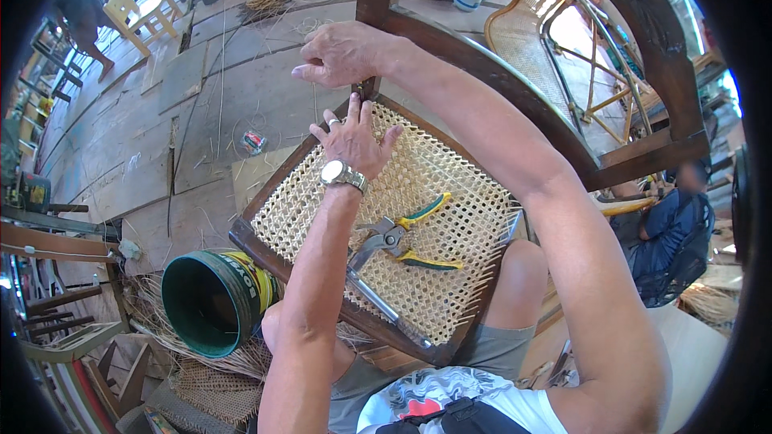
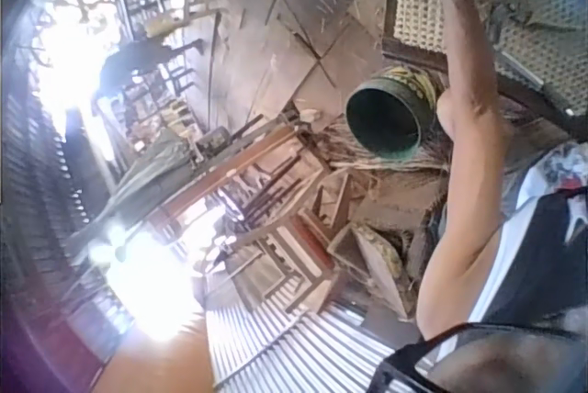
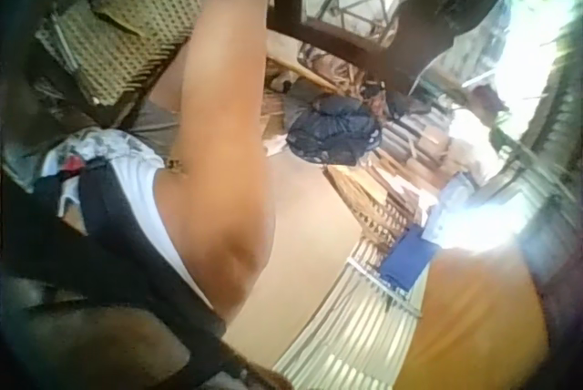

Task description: Repairing or reweaving the cane seat of a wooden chair using pliers and mallet.

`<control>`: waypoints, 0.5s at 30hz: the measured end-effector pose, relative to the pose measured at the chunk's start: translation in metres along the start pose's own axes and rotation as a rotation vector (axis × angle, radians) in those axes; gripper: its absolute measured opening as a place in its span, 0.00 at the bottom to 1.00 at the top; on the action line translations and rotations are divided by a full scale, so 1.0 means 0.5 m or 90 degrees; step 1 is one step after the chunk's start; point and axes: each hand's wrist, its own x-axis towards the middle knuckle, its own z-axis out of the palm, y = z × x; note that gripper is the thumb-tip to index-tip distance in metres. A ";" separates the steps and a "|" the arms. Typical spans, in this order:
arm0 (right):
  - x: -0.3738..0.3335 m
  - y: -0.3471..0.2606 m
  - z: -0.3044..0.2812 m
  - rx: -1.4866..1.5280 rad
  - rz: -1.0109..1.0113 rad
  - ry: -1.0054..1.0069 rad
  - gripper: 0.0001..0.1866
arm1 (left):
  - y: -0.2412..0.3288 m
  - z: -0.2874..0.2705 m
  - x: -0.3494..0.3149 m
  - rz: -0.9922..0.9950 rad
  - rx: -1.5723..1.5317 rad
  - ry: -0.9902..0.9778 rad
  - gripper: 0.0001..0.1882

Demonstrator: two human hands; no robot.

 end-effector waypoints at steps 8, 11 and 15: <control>-0.010 0.026 0.033 -0.073 -0.033 -0.010 0.17 | -0.046 -0.016 0.027 0.040 -0.112 -0.028 0.41; -0.030 0.019 0.022 0.047 0.010 0.037 0.17 | -0.055 0.003 0.026 0.046 -0.078 -0.011 0.40; -0.133 -0.001 0.003 0.292 0.099 0.173 0.22 | -0.047 -0.020 0.015 0.028 -0.024 -0.050 0.37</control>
